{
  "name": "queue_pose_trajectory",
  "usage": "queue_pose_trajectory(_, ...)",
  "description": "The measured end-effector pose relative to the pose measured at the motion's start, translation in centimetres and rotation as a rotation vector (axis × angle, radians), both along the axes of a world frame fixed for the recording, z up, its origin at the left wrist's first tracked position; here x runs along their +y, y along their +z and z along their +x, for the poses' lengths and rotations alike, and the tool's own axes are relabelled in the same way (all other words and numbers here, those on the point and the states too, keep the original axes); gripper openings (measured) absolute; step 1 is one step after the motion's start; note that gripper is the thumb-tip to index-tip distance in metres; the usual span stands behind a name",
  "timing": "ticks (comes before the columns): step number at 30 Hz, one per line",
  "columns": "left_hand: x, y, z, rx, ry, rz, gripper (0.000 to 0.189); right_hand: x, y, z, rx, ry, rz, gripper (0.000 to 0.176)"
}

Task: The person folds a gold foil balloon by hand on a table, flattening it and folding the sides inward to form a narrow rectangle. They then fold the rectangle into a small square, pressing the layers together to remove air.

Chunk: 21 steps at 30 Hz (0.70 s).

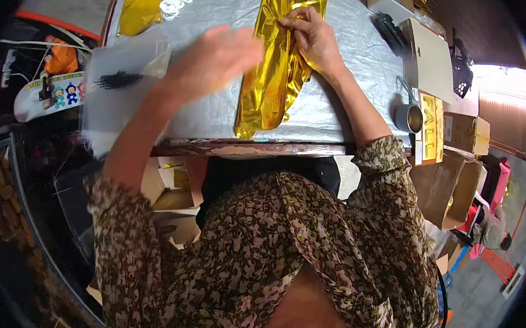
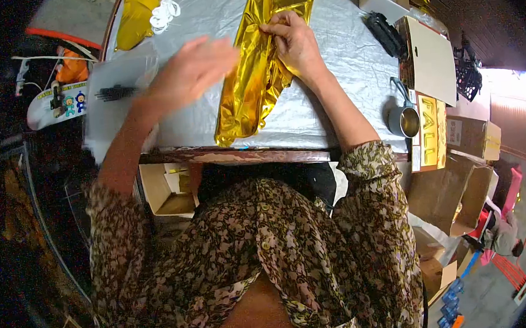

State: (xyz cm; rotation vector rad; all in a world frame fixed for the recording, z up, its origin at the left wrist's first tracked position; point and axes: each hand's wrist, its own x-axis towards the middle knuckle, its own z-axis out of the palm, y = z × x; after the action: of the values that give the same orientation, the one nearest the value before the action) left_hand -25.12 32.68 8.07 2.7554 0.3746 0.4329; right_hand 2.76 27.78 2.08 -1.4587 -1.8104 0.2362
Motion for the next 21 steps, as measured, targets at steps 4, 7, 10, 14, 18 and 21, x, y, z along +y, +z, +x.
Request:
queue_pose_trajectory(4,8.0,-4.0,6.5,-0.093,0.089,0.106,0.036,-0.1,-0.6,0.2,0.043,0.012,-0.006,0.040)
queue_pose_trajectory(7,10.8,-4.9,8.3,-0.087,0.119,0.182,0.036,-0.3,-0.2,-0.1,0.062,0.018,-0.028,0.041)
queue_pose_trajectory(10,11.7,-5.2,8.8,-0.071,0.114,0.158,0.038,-0.6,0.8,-0.2,0.066,0.026,-0.051,0.040)
queue_pose_trajectory(14,11.2,-4.5,8.2,-0.090,0.127,0.161,0.039,-0.4,1.2,0.9,0.126,0.077,-0.138,0.039)
queue_pose_trajectory(18,13.9,-4.6,9.0,-0.207,0.175,0.008,0.038,-0.1,1.4,1.4,0.156,0.143,-0.131,0.040)
queue_pose_trajectory(21,16.3,-5.1,10.1,-0.372,0.192,0.043,0.036,-0.1,1.3,1.4,0.184,0.167,-0.139,0.043)
